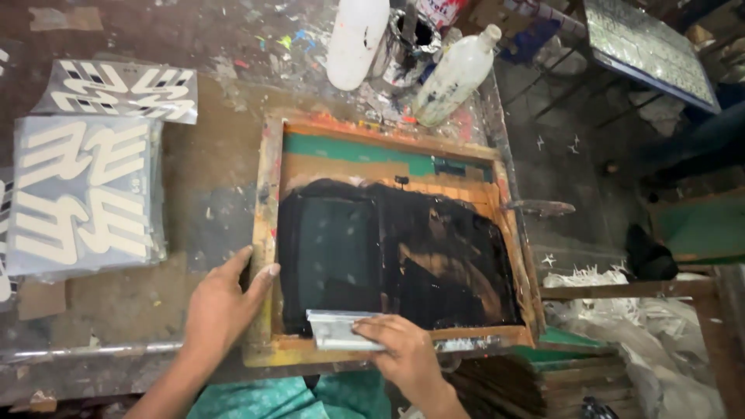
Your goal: The recorder is screen printing black patterns onto white stickers using a squeegee and a printing frame.
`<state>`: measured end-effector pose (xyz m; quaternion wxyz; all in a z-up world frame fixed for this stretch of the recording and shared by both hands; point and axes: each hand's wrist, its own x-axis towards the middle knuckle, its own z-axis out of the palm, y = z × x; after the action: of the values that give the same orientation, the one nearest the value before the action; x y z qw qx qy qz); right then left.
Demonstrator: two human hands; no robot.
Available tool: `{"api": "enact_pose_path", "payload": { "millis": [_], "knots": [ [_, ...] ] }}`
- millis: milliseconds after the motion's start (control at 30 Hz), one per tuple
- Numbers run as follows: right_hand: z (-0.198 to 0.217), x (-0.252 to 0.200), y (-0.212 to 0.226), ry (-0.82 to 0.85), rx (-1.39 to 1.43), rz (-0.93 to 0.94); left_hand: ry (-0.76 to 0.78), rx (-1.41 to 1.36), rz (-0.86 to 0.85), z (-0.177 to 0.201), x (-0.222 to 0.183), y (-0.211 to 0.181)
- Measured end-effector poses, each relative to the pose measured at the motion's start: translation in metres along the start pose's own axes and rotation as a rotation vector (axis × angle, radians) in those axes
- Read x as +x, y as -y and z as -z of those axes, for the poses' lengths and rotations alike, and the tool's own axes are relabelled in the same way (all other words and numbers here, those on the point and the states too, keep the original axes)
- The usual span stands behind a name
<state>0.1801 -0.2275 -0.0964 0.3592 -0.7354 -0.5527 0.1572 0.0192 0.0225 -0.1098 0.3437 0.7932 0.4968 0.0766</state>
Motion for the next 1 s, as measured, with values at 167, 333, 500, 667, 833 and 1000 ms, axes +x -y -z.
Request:
{"api": "enact_pose_path", "payload": {
  "millis": [167,333,500,667,833,1000],
  "knots": [
    [0.009,0.080,-0.035,-0.019,-0.051,0.078,-0.082,-0.051,-0.443,0.018,0.035,-0.026],
    [-0.004,0.144,-0.061,-0.126,-0.140,0.192,-0.006,0.095,-0.993,-0.006,0.078,-0.045],
    [-0.026,0.098,-0.041,-0.206,-0.186,0.225,0.028,0.132,-1.039,-0.033,0.038,-0.006],
    [-0.048,-0.001,-0.019,-0.147,-0.167,0.165,0.092,0.127,-1.078,-0.087,-0.050,0.078],
    [-0.030,0.001,0.004,-0.041,-0.121,0.059,-0.021,-0.084,-0.979,-0.033,-0.047,0.062],
    [-0.033,-0.003,-0.006,-0.166,-0.022,0.080,-0.036,-0.151,-0.201,-0.023,-0.026,0.037]
  ]
}}
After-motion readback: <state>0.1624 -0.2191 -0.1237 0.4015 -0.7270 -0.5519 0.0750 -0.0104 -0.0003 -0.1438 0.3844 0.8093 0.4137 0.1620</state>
